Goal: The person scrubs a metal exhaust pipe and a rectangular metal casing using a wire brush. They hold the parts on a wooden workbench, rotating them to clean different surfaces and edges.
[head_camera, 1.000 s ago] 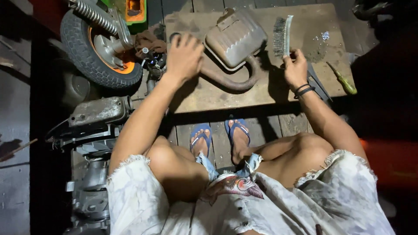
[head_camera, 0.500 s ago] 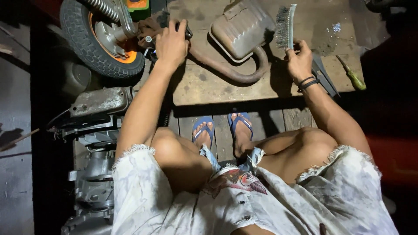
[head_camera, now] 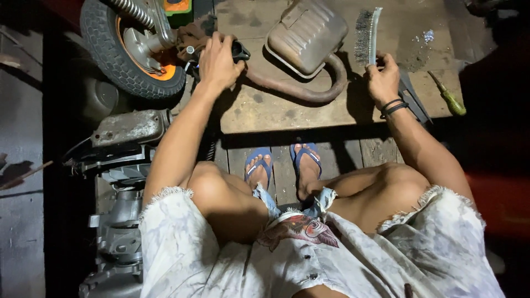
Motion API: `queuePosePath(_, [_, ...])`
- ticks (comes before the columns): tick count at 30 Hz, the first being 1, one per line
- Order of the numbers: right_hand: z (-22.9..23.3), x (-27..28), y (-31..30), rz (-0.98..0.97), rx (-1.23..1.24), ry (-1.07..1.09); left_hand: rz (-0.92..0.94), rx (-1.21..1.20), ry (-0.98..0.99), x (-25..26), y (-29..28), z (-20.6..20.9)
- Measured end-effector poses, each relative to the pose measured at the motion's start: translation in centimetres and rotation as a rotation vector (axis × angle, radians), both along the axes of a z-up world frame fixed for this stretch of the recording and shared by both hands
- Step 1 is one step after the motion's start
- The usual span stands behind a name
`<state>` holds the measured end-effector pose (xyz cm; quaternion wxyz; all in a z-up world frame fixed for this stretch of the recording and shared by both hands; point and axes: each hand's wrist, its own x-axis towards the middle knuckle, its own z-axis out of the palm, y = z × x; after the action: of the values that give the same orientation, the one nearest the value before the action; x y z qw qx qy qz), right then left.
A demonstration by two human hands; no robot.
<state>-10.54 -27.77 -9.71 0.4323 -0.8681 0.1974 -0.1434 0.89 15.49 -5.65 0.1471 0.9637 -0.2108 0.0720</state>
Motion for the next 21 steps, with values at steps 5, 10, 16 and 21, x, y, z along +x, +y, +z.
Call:
queuePosePath(5, [-0.7, 0.3, -0.3, 0.007, 0.009, 0.016, 0.001, 0.035, 0.017, -0.6, 0.2, 0.6])
queuePosePath(10, [-0.8, -0.1, 0.3, 0.035, 0.007, 0.023, 0.06, 0.048, 0.122, -1.5, -0.6, 1.4])
queuePosePath(16, [-3.8, 0.5, 0.6, 0.107, -0.001, -0.054, -0.003, -0.006, -0.098, -3.2, -1.8, 2.7])
queuePosePath(21, [-2.3, 1.1, 1.1, 0.141, -0.073, -0.099, -0.161, 0.115, -0.214, -2.8, -2.6, 0.7])
